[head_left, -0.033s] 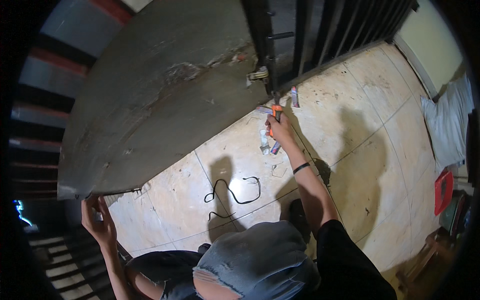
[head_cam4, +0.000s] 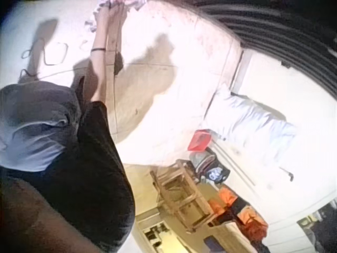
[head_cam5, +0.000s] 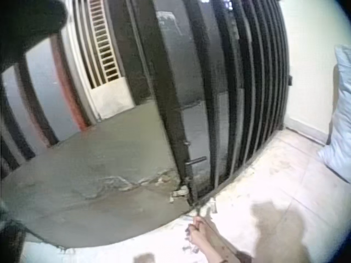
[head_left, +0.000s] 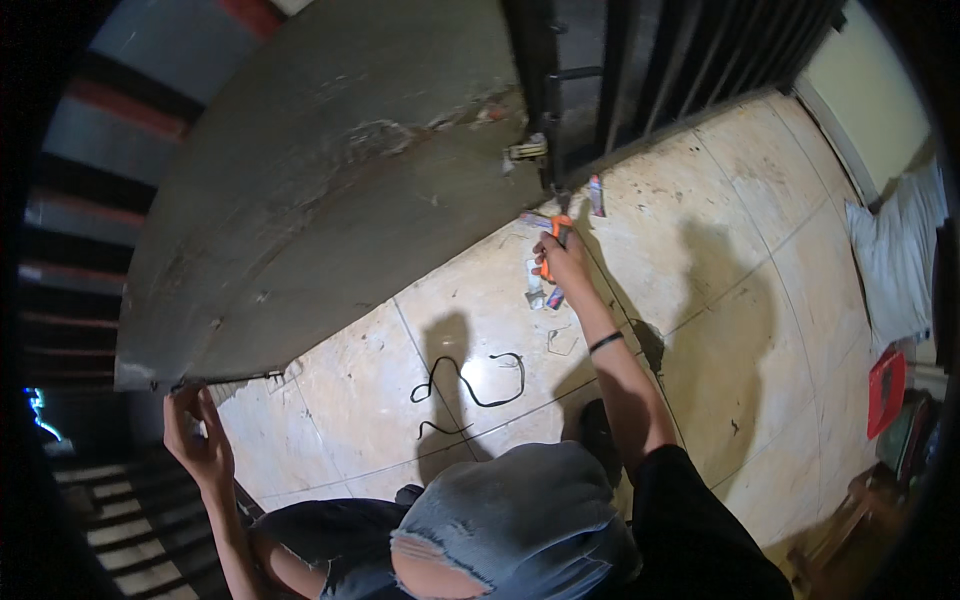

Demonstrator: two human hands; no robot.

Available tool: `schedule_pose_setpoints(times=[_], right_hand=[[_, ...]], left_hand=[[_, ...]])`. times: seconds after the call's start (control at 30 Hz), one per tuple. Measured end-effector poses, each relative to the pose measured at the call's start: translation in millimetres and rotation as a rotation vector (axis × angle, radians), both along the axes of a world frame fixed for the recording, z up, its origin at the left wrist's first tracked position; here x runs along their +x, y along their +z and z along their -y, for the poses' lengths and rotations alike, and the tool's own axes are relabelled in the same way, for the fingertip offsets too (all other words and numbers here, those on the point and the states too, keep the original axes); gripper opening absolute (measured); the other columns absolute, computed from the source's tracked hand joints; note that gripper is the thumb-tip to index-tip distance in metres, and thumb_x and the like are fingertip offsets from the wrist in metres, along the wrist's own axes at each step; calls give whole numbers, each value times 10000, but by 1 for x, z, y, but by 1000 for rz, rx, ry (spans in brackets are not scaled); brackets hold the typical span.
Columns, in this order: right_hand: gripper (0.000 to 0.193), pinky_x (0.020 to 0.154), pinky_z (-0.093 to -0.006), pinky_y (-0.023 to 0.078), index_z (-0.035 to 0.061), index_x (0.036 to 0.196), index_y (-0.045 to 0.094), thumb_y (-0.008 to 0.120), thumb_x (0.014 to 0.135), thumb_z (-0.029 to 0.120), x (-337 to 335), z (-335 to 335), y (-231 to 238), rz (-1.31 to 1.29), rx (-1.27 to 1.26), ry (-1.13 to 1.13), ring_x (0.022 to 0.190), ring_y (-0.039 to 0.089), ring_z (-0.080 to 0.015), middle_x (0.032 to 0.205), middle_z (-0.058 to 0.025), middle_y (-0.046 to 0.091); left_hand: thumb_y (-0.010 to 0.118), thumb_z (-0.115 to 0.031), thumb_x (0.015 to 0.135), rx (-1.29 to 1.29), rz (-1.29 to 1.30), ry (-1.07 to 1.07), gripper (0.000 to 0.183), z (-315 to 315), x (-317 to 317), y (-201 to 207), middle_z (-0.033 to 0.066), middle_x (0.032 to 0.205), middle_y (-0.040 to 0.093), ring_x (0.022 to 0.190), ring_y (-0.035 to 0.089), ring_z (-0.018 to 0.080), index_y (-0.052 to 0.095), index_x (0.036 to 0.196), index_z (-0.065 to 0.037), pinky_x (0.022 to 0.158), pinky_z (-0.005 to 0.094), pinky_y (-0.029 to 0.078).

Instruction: The person uses pliers to twist and cut wire to secure a metal plate to the bottom of a black security gate. They work while crouching, handling several pieces of wire to reinforce the gate's structure.

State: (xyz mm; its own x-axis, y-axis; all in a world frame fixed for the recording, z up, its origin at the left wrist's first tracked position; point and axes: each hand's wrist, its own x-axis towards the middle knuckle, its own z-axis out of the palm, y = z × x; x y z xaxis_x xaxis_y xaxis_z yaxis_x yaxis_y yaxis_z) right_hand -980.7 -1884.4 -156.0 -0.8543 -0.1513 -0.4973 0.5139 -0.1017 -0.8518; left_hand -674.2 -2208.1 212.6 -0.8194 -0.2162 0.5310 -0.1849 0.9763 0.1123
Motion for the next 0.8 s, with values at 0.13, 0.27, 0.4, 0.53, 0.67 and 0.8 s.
schedule_pose_setpoints(times=[0.13, 0.27, 0.4, 0.53, 0.67, 0.8], right_hand=[[357, 639, -444, 625, 130, 1360, 475, 578, 1020, 161, 48, 14, 10, 183, -290, -48, 779, 656, -202, 991, -127, 655], [337, 664, -487, 636, 152, 1343, 480, 569, 1019, 177, 27, 6, 3, 164, -210, -13, 790, 654, -217, 999, -123, 646], [212, 664, -497, 637, 147, 1198, 495, 578, 1009, 197, 12, 21, -9, 133, -114, 38, 756, 641, -217, 902, -97, 641], [259, 629, -465, 637, 128, 1272, 469, 526, 1026, 185, 0, 25, -24, 159, -53, 167, 708, 640, -193, 861, -88, 632], [144, 601, -482, 603, 148, 1109, 466, 555, 1006, 195, 14, 3, -35, 149, 56, 314, 637, 644, -231, 832, -88, 633], [208, 549, -459, 609, 164, 1111, 517, 656, 978, 244, 61, -22, -21, 180, 25, 434, 651, 647, -217, 822, -72, 618]], left_hand=[[643, 43, 927, -140, 40, 27, 40, 11, 26, 13, 101, 769, 550, 643, 485, 211, 643, 957, 15, 609, 318, 417], [668, -38, 976, 126, 39, 182, 49, 36, 43, 29, 40, 735, 562, 655, 471, 91, 652, 986, 7, 605, 272, 387], [661, -105, 1004, 225, -41, 320, 113, 66, 109, 25, -7, 743, 544, 678, 437, 55, 654, 998, 8, 607, 246, 344], [669, -119, 1001, 322, -108, 416, 134, 79, 165, 6, -13, 722, 540, 679, 442, 60, 659, 986, 14, 602, 249, 343], [666, -101, 1000, 384, -96, 499, 122, 82, 174, -10, 10, 735, 589, 681, 485, 61, 657, 997, 20, 607, 244, 377], [654, -105, 1010, 419, -96, 530, 125, 95, 199, -44, 36, 845, 650, 760, 585, 60, 658, 1048, 15, 654, 240, 438]])
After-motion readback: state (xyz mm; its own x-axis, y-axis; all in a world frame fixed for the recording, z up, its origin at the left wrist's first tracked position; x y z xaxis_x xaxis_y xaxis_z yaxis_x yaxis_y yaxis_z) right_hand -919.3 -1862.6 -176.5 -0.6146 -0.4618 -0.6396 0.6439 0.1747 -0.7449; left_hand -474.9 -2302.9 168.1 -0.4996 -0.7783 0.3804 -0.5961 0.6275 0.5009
